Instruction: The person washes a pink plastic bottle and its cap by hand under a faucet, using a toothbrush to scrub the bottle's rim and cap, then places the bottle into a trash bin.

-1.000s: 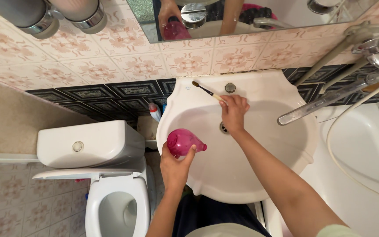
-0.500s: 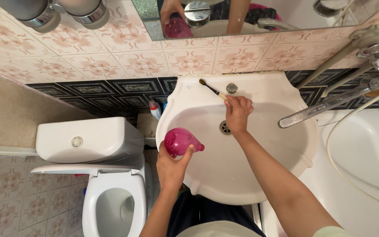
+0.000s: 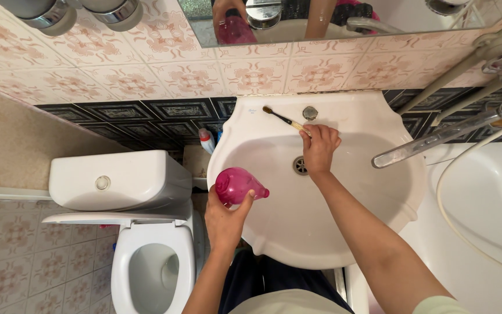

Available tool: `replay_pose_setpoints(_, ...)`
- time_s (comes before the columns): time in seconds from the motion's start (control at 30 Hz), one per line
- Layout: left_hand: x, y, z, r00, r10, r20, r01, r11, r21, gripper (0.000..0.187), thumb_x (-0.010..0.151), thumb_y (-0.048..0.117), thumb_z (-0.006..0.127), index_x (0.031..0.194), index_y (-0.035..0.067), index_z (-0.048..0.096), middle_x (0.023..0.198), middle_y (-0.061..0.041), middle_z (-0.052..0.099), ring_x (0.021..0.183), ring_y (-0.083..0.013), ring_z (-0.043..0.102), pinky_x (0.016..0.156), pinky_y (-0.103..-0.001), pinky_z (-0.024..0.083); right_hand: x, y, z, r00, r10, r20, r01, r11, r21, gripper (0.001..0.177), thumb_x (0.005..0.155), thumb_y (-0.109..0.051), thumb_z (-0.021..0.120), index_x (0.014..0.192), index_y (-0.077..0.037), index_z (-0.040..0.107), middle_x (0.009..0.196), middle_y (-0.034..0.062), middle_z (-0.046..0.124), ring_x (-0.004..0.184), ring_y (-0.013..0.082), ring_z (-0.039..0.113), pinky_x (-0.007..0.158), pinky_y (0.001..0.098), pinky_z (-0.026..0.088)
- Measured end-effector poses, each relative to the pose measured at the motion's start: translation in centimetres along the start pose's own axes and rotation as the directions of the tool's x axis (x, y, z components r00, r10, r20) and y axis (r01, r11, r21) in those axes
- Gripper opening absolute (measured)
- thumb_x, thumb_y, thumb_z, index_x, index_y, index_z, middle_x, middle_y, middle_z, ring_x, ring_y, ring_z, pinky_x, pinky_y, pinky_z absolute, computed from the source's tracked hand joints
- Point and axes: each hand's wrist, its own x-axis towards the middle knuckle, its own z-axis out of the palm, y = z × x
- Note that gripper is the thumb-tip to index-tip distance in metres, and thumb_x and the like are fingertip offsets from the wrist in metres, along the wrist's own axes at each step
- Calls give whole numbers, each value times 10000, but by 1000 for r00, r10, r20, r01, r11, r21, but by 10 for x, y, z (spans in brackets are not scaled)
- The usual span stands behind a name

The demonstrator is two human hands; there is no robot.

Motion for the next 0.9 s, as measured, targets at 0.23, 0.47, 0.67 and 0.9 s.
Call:
replay_pose_setpoints(0.23, 0, 3, -1, 1000, -9, 1, 9, 1000, 14, 919, 702, 514, 839, 1397, 9, 513, 1224, -187, 650, 1073, -301, 687, 901, -415, 562, 1, 2, 1, 1000, 9, 10, -9, 1000, -14, 175, 962, -249, 771, 1109, -174, 713, 1104, 3, 615, 1121, 274, 474, 989, 467, 349)
replay_pose_setpoints(0.47, 0, 2, 1, 1000, 6, -3, -6, 1000, 14, 923, 701, 519, 834, 1394, -1, 515, 1224, -191, 649, 1057, -303, 696, 889, -409, 573, 2, 0, 0, 1000, 1, 15, -1, 1000, -1, 213, 949, -261, 781, 1126, -167, 711, 1114, 11, 601, 1133, 278, 474, 1002, 470, 353)
replay_pose_setpoints(0.67, 0, 8, 0, 1000, -10, 19, 10, 1000, 8, 892, 711, 513, 829, 1379, 3, 532, 1235, -188, 652, 1083, -304, 694, 915, -411, 563, 6, -15, -13, 1000, -12, -18, 12, 999, 32, 300, 926, -276, 793, 1159, -120, 689, 1136, 95, 601, 1132, 323, 472, 992, 502, 343)
replay_pose_setpoints(0.9, 5, -3, 39, 998, 23, 60, -12, 983, -186, 841, 732, 465, 847, 1345, -26, 544, 1239, -174, 640, 1116, -277, 664, 955, -393, 533, -86, 1, -63, 908, 186, 375, -302, 912, 279, 359, 895, -172, 699, 1233, -66, 638, 1181, 165, 599, 1026, 292, 617, 804, 380, 533)
